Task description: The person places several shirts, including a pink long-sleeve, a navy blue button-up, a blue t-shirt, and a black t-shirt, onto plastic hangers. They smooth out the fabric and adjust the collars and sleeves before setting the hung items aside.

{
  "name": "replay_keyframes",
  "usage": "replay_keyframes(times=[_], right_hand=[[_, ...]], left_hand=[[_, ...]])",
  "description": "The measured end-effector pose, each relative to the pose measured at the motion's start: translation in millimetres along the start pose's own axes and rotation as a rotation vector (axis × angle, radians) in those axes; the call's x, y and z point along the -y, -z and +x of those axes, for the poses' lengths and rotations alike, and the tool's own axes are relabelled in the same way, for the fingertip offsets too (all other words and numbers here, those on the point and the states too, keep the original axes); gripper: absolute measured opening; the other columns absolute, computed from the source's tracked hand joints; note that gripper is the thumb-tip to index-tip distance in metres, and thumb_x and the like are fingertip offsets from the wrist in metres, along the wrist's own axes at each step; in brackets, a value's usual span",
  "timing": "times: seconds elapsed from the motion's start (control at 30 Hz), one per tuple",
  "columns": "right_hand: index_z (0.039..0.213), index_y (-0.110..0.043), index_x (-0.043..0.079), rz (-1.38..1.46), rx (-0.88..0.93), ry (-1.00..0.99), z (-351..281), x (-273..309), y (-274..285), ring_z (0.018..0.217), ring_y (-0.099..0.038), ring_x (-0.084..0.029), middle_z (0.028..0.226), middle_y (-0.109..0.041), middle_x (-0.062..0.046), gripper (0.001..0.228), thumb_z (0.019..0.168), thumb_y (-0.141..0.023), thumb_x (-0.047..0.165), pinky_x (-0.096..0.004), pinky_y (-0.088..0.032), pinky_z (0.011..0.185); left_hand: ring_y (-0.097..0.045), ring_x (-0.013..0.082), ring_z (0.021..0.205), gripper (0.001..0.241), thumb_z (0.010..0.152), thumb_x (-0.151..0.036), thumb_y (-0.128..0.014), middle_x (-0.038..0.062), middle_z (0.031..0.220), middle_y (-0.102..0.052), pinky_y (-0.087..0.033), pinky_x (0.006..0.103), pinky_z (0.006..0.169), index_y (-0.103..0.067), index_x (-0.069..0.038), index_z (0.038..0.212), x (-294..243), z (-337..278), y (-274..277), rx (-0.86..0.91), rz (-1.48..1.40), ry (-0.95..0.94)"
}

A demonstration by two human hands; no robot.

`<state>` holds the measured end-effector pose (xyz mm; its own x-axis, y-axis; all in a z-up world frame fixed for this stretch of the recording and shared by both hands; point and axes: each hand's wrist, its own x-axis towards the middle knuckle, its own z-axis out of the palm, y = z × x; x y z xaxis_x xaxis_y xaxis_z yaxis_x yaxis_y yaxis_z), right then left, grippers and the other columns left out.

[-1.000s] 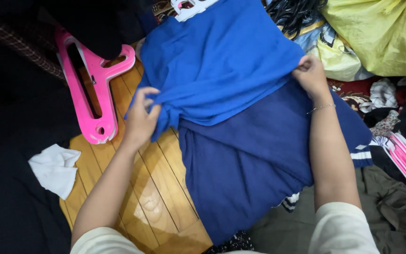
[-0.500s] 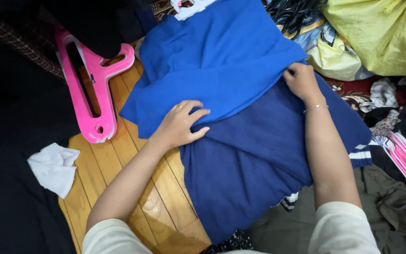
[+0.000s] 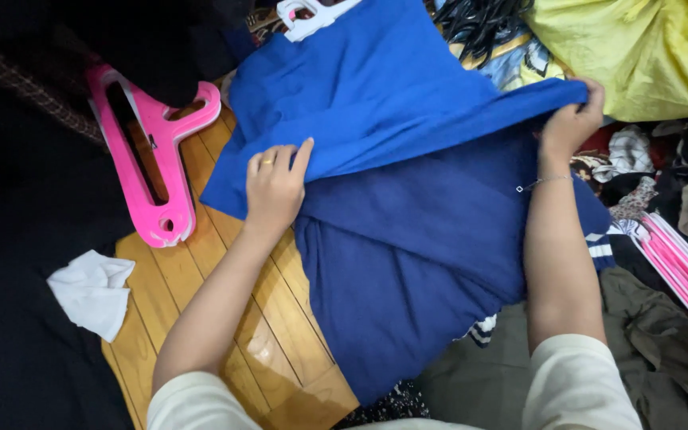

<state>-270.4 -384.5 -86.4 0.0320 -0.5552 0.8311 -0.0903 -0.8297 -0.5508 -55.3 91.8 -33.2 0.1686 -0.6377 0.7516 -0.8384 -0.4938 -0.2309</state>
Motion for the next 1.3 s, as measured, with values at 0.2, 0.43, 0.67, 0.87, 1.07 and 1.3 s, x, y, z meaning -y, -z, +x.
replay_keyframes(times=[0.2,0.43,0.67,0.87,1.07,1.3], right_hand=[[0.101,-0.067,0.004,0.043,0.049,-0.035,7,-14,52,0.093,-0.065,-0.027,0.096,-0.07,-0.012,0.029,0.084,-0.048,-0.009,-0.037,-0.049,0.088],[0.11,-0.07,-0.002,0.006,0.192,0.057,36,1,162,0.099,-0.064,-0.03,0.103,-0.069,-0.017,0.03,0.088,-0.051,-0.013,-0.039,-0.048,0.09],[0.111,-0.076,-0.002,-0.219,0.29,0.09,12,-22,254,0.101,-0.066,-0.032,0.106,-0.07,-0.019,0.032,0.091,-0.056,-0.015,-0.041,-0.05,0.088],[0.12,-0.08,0.01,-0.402,0.463,-0.051,-42,-94,301,0.105,-0.063,-0.032,0.111,-0.071,-0.016,0.055,0.081,-0.051,-0.015,-0.039,-0.047,0.092],[0.114,-0.08,0.011,-0.425,0.515,-0.315,-79,-98,295,0.1,-0.068,-0.033,0.103,-0.073,-0.016,0.06,0.075,-0.044,-0.016,-0.035,-0.051,0.087],[0.115,-0.075,0.009,-0.277,0.511,0.085,-85,28,192,0.111,-0.058,-0.039,0.112,-0.062,-0.014,0.036,0.086,-0.071,-0.012,-0.047,-0.043,0.1]], left_hand=[[-0.067,0.0242,0.083,0.039,0.087,0.001,-0.056,0.008,0.096,-0.068,-0.047,0.0366,0.075,-0.075,-0.014,0.117,-14,16,72,-0.104,-0.166,-0.179],[-0.065,0.0303,0.099,0.039,0.07,-0.028,-0.083,0.01,0.109,-0.068,-0.05,0.0416,0.082,-0.07,-0.012,0.104,-67,3,124,0.106,-0.482,-0.278],[-0.061,0.0234,0.074,0.029,0.085,-0.017,-0.072,0.003,0.082,-0.059,-0.045,0.0375,0.07,-0.068,-0.01,0.113,-138,-33,133,0.233,-0.785,-0.468],[-0.062,0.0215,0.061,0.015,0.097,-0.025,-0.062,-0.002,0.07,-0.055,-0.046,0.0354,0.055,-0.061,-0.019,0.083,-173,-67,123,0.309,-0.795,-0.585],[-0.07,0.0276,0.077,0.026,0.105,-0.032,-0.051,0.005,0.085,-0.068,-0.055,0.0413,0.065,-0.072,-0.018,0.111,-178,-57,126,0.553,-1.061,-0.537],[-0.037,0.0425,0.149,0.065,0.098,-0.044,-0.057,0.023,0.159,-0.041,-0.034,0.0597,0.118,-0.048,-0.014,0.154,-203,-82,80,0.483,-0.822,-0.519]])
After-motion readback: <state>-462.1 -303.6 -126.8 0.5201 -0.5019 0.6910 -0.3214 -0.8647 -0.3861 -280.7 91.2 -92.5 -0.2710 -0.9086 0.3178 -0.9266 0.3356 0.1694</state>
